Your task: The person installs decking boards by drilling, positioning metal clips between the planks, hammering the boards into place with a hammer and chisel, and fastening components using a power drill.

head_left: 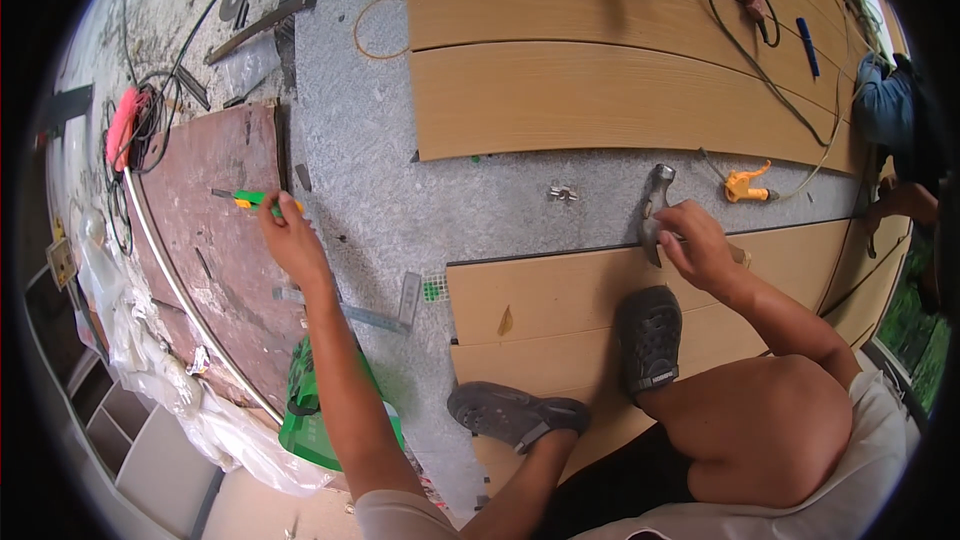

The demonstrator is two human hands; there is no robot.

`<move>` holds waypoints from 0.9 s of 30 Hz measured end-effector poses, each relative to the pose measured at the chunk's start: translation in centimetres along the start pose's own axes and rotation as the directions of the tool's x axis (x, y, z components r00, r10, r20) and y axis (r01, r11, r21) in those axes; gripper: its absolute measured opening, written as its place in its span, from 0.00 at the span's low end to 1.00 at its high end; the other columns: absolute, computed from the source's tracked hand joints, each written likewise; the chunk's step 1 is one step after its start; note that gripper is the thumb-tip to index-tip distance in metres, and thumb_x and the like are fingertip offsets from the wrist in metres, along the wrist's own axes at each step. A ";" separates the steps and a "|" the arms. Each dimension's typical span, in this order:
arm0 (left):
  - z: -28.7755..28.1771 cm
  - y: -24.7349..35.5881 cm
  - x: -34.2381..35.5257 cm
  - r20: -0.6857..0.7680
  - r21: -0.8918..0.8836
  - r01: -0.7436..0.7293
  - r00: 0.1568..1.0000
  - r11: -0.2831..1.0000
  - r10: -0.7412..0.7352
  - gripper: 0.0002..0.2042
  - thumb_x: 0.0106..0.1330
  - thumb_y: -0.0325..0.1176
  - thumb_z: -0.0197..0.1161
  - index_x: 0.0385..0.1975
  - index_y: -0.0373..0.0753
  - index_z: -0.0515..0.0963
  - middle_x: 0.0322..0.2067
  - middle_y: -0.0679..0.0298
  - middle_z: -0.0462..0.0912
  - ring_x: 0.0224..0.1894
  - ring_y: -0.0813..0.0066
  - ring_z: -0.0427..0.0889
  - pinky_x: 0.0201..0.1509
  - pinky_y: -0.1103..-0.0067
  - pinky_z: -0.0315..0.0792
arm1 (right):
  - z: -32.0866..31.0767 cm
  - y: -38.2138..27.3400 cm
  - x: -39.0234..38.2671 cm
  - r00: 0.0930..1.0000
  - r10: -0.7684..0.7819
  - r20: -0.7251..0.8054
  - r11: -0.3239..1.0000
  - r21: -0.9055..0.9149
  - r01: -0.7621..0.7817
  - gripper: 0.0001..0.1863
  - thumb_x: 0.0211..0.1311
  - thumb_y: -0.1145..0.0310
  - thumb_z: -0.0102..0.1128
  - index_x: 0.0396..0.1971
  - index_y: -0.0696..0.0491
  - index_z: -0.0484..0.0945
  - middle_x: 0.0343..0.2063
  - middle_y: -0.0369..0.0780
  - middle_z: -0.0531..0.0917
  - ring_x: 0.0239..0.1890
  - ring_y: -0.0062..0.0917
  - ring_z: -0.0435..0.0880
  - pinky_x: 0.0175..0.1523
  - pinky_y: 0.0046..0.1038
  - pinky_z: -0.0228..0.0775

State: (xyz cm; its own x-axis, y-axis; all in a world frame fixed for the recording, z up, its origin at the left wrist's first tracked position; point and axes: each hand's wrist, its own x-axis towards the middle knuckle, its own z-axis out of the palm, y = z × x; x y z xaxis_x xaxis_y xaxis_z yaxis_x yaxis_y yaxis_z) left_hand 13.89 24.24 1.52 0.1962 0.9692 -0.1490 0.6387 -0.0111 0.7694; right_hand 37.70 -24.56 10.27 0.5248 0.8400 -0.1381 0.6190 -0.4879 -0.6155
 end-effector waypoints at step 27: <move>9.0 9.7 -26.9 0.408 -0.213 -0.699 0.571 0.683 0.712 0.16 0.68 0.31 0.64 0.54 0.34 0.80 0.54 0.52 0.80 0.56 0.47 0.78 0.61 0.62 0.74 | 13.1 -3.5 6.0 0.991 0.042 0.128 0.813 0.572 -0.109 0.15 0.65 0.64 0.60 0.43 0.60 0.79 0.36 0.50 0.86 0.41 0.43 0.87 0.44 0.38 0.77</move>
State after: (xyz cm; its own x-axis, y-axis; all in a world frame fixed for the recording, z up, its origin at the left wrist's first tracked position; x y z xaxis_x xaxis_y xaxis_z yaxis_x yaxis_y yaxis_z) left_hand 21.52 -4.17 7.39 0.8705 0.4455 0.2093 0.1405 -0.6325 0.7617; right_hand 31.01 -14.67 1.42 0.4711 0.8422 -0.2623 0.1120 -0.3521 -0.9292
